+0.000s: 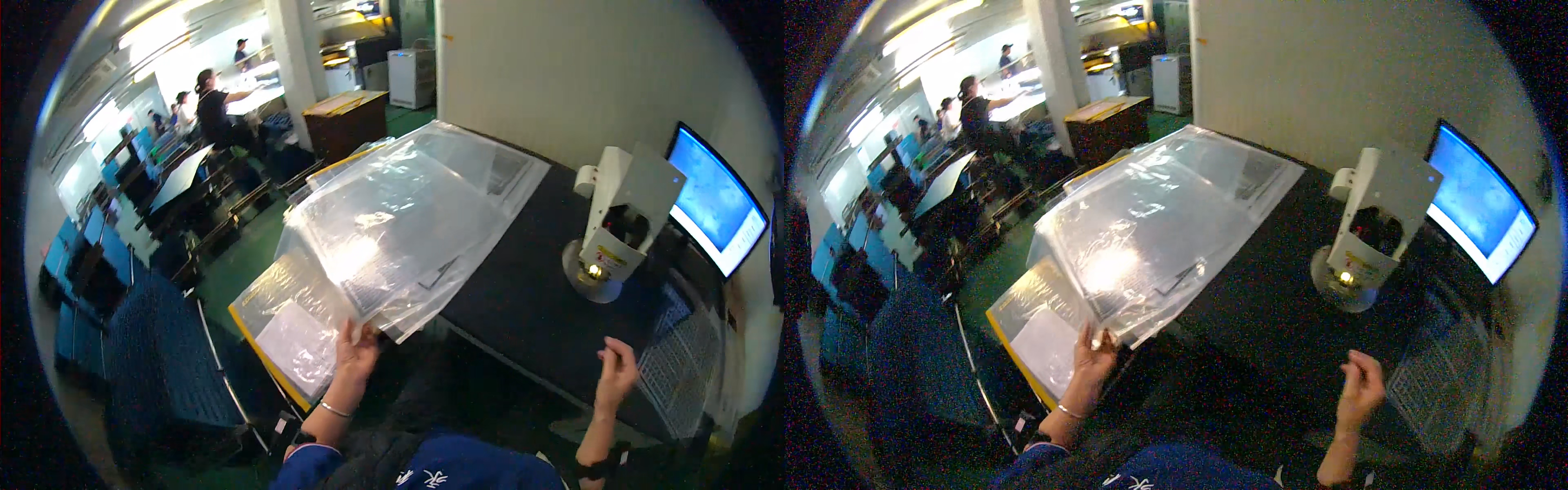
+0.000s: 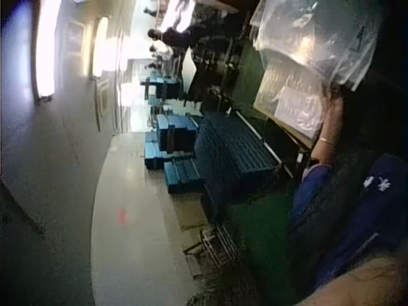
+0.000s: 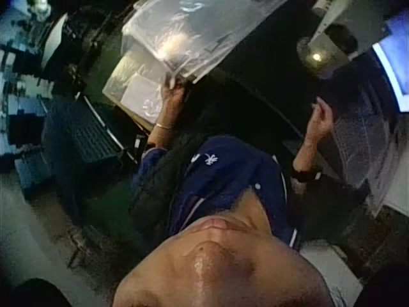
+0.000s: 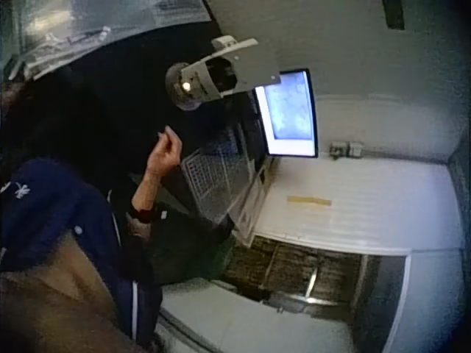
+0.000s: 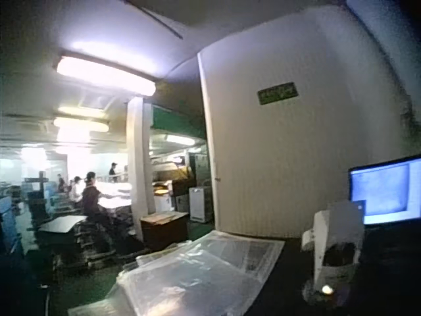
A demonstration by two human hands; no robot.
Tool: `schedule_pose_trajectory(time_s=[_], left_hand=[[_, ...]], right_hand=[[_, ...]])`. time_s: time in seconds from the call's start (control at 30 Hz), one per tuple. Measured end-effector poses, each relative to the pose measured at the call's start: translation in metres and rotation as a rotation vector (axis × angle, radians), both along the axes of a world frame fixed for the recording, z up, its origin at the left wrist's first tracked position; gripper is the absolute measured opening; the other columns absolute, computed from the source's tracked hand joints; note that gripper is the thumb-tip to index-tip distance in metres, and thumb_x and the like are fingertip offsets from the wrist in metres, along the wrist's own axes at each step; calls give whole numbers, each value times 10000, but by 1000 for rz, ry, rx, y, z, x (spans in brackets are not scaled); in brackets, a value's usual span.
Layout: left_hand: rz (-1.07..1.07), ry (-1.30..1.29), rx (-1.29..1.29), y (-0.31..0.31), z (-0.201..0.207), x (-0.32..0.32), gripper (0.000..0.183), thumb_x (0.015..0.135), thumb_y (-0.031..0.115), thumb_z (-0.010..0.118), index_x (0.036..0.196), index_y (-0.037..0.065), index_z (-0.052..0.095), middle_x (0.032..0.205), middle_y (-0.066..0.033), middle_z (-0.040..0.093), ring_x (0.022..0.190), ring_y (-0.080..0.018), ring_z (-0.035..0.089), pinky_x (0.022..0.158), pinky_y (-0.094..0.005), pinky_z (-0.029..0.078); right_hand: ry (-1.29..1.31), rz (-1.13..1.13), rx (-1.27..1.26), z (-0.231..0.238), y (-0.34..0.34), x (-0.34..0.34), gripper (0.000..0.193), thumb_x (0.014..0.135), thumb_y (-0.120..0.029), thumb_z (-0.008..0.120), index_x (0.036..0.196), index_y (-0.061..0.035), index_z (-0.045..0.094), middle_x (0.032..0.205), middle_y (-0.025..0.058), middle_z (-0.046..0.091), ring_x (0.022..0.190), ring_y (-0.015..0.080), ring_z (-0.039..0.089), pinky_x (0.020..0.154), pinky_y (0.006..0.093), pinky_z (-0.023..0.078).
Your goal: The recorder removes film sheets from a protective sleeve and inspects them using a magnifying device and a computer monitor.
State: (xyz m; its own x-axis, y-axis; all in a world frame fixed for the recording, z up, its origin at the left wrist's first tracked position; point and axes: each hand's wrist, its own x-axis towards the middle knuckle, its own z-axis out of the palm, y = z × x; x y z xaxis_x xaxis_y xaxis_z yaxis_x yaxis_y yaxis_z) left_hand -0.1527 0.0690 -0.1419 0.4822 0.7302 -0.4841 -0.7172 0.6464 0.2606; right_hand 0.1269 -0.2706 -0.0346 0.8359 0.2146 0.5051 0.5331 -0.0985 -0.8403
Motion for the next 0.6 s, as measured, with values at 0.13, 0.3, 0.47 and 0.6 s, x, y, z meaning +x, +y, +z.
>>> schedule_pose_trajectory(time_s=[0.13, 0.3, 0.47, 0.6], left_hand=[[361, 457, 335, 10, 31, -10, 302, 819, 262, 615, 1053, 80, 560, 916, 10, 571, 821, -106, 527, 683, -243, 398], [609, 351, 714, 2, 100, -3, 211, 879, 171, 524, 1027, 23, 549, 1017, -59, 575, 945, -154, 537, 788, -296, 436], [1023, 1075, 1267, -17, 150, -33, 184, 871, 145, 516, 1009, 24, 532, 1010, -86, 547, 923, -195, 530, 796, -367, 444], [648, -200, 1151, -23, 151, -107, 220, 777, 38, 609, 987, 18, 546, 1092, -124, 502, 932, -189, 534, 842, -371, 443]], right_hand=[[221, 354, 38, 45, 70, -43, 155, 761, 37, 523, 879, 9, 619, 883, 100, 626, 743, 160, 600, 681, 259, 497], [959, 1170, -39, 58, 143, -101, 263, 842, -98, 548, 1061, 41, 509, 1010, 169, 582, 883, 217, 598, 823, 330, 488], [2021, 1331, 160, 41, 208, -135, 446, 870, -242, 536, 1179, 46, 391, 1129, 196, 509, 1063, 288, 517, 952, 403, 415], [1843, 1271, 341, 26, 243, -166, 412, 899, -203, 472, 1174, 87, 373, 1163, 191, 479, 1078, 285, 500, 962, 395, 411]])
